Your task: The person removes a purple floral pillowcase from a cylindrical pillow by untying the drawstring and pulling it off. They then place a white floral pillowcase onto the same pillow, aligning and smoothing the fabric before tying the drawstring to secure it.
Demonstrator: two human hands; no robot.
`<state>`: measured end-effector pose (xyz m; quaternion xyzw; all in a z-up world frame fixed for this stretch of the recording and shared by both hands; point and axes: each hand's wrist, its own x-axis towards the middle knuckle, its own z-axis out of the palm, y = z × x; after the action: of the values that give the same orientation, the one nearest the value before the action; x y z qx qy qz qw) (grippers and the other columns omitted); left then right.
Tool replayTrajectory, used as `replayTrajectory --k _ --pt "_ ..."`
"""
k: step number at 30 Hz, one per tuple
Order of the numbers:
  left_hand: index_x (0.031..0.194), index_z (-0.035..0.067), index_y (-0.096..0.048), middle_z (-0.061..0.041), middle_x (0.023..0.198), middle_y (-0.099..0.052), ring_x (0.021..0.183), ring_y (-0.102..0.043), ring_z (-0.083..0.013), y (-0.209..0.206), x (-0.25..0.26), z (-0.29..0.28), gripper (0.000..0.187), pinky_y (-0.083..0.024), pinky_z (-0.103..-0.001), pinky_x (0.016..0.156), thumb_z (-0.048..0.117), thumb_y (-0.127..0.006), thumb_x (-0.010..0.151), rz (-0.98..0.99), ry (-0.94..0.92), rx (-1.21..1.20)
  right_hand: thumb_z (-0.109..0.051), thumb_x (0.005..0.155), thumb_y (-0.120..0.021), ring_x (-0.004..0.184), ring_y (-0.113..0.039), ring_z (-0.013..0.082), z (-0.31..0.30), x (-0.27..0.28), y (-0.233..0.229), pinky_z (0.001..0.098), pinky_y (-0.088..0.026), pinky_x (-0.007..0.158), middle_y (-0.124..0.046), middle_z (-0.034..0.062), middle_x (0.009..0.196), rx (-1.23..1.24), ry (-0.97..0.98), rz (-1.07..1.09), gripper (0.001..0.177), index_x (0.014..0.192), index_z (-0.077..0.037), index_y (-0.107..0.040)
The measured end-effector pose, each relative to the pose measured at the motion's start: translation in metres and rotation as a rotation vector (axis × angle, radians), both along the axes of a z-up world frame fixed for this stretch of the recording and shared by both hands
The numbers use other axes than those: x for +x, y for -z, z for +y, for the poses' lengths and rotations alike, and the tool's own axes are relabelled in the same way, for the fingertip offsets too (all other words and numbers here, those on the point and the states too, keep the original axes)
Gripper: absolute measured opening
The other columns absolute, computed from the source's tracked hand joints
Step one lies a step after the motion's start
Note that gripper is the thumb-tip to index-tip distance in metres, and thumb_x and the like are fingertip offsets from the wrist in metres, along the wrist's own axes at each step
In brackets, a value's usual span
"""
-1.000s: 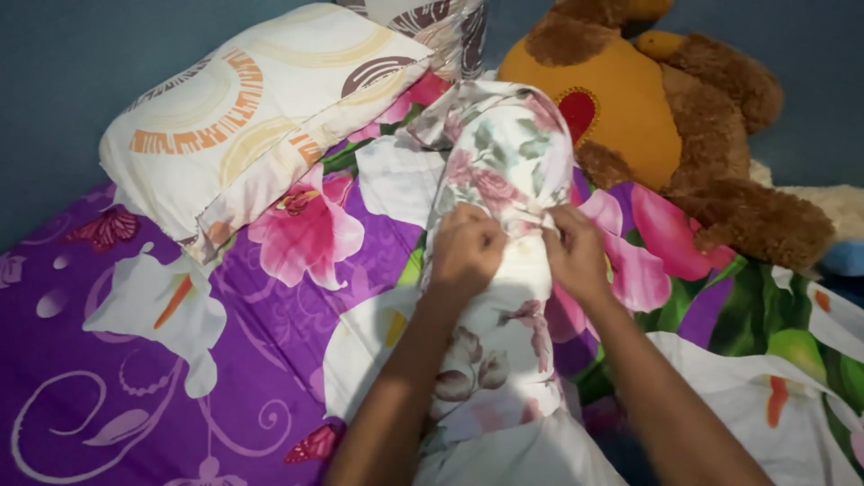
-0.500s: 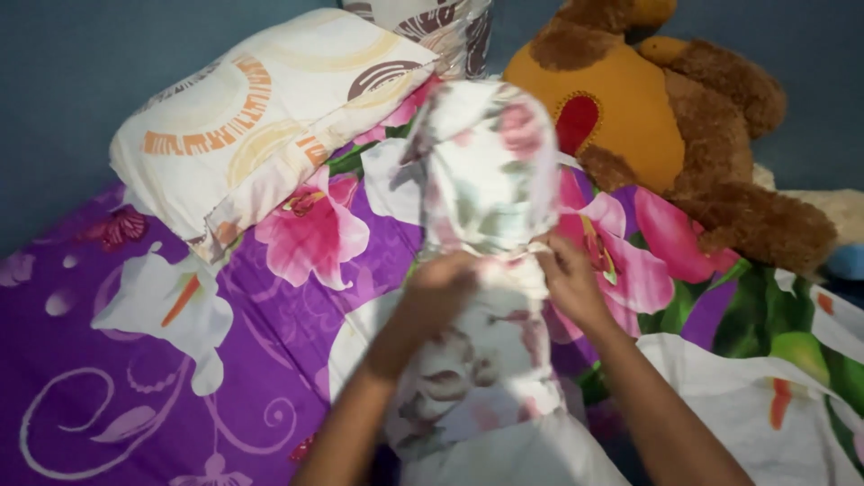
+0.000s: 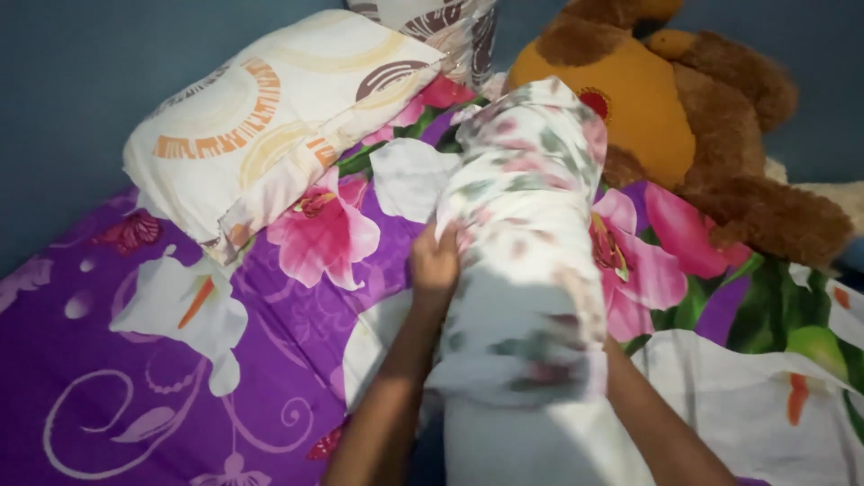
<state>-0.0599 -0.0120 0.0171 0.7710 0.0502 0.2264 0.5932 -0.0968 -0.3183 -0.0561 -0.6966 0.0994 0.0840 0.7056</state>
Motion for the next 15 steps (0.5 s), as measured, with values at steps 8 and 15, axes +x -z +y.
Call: replayTrajectory --k 8,15 --pt "0.118 0.022 -0.075 -0.004 0.072 -0.058 0.055 -0.055 -0.0202 -0.039 -0.028 -0.024 0.027 -0.046 -0.032 0.046 0.035 -0.061 0.1 -0.629 -0.618 1.186 0.001 0.097 -0.046 0.122 -0.046 0.058 -0.026 0.038 0.027 0.0576 -0.04 0.109 -0.043 0.0479 0.134 -0.307 -0.044 -0.084 0.048 0.14 0.02 -0.041" --pt "0.09 0.009 -0.067 -0.005 0.075 -0.062 0.063 -0.069 -0.026 -0.049 -0.117 -0.087 0.024 -0.052 -0.042 0.049 0.028 -0.052 0.095 -0.043 0.315 0.95 0.0 0.071 -0.08 0.091 -0.053 0.0181 0.048 0.027 -0.147 0.0258 -0.05 0.083 -0.056 0.0069 0.111 -0.428 -0.249 -0.372 0.087 0.149 -0.024 -0.051"
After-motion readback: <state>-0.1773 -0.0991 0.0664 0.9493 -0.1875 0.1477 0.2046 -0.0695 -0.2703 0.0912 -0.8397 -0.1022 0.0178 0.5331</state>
